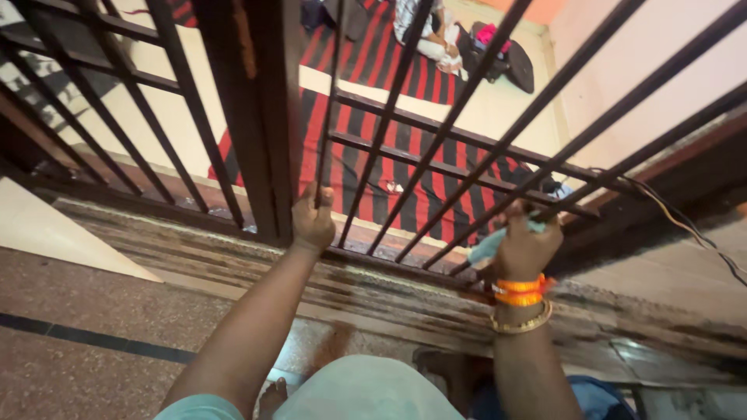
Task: The person wipes the bars and the frame of a metal gate with a cloth.
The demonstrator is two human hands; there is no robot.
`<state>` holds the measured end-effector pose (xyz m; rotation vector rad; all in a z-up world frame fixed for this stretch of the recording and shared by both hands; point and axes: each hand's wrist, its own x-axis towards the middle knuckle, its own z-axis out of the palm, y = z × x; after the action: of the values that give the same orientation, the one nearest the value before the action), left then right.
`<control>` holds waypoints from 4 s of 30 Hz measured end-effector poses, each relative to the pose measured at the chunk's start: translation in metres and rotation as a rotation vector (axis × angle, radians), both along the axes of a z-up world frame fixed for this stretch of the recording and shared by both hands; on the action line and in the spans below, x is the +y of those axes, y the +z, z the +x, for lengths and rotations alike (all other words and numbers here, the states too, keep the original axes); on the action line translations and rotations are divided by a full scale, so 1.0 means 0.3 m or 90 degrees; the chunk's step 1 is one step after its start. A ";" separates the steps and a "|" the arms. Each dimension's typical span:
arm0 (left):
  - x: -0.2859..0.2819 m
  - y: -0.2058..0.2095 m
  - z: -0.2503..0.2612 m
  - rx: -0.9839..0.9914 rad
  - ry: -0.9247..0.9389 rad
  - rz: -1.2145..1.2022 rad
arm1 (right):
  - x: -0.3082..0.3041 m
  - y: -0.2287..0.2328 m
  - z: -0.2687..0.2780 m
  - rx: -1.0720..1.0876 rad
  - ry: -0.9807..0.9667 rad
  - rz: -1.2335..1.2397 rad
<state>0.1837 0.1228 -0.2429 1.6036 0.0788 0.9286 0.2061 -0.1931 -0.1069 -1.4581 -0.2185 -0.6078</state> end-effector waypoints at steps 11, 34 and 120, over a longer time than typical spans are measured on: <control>-0.004 -0.013 -0.005 0.044 0.069 0.063 | 0.005 -0.596 0.027 0.123 -0.087 -0.095; -0.010 -0.270 -0.014 0.177 0.122 0.105 | -0.004 -0.597 0.029 0.225 -0.045 0.010; -0.030 0.444 -0.003 -0.049 0.028 -0.019 | -0.088 -0.662 0.096 0.247 -0.015 -0.100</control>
<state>0.1828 0.1137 -0.1096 1.5425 0.0741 1.0185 0.2350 -0.2196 -0.3055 -1.7006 0.0571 -0.3221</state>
